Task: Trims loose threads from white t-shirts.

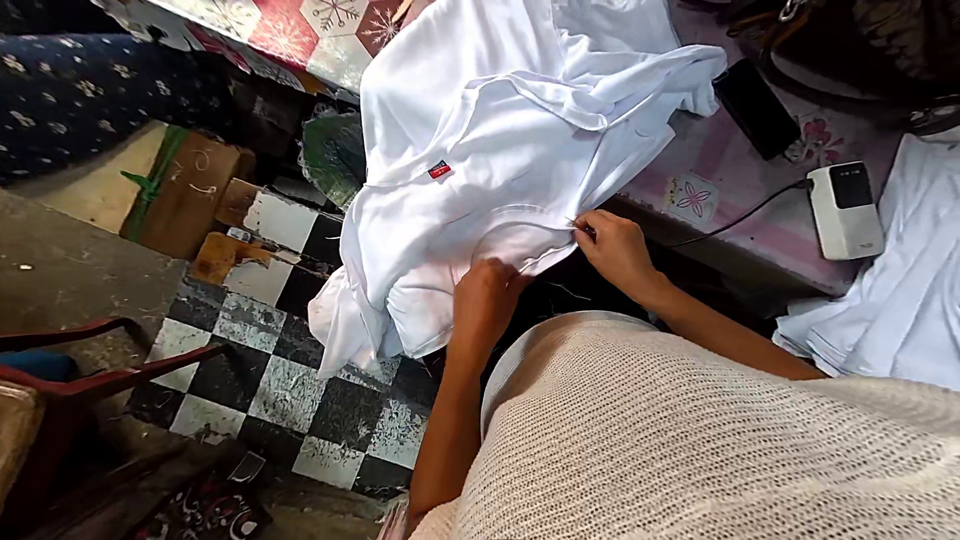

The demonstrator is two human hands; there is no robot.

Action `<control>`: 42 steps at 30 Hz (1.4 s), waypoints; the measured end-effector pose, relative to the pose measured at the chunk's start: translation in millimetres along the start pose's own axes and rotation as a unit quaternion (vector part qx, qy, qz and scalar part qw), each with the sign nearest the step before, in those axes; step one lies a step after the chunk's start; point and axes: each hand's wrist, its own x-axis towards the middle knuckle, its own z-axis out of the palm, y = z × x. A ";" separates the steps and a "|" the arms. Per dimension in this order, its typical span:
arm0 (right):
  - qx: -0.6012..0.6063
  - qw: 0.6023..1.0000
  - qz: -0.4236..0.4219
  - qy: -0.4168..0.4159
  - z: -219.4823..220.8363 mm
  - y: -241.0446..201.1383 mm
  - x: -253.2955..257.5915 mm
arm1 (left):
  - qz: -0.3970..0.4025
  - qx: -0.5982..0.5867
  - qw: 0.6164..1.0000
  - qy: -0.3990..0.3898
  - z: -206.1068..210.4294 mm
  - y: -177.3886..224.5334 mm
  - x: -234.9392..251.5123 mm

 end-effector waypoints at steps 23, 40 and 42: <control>0.185 0.981 -0.027 -0.047 -44.7 -19.3 3.2 | 0.024 -0.035 0.976 0.213 18.3 -56.3 10.8; 0.174 0.967 -0.086 -0.167 -17.9 -43.9 36.3 | 0.036 -0.031 0.999 0.023 48.6 -26.4 5.4; 0.169 0.970 -0.067 -0.164 -26.5 -28.3 34.4 | 0.008 -0.041 0.995 -0.096 42.6 -17.9 -6.7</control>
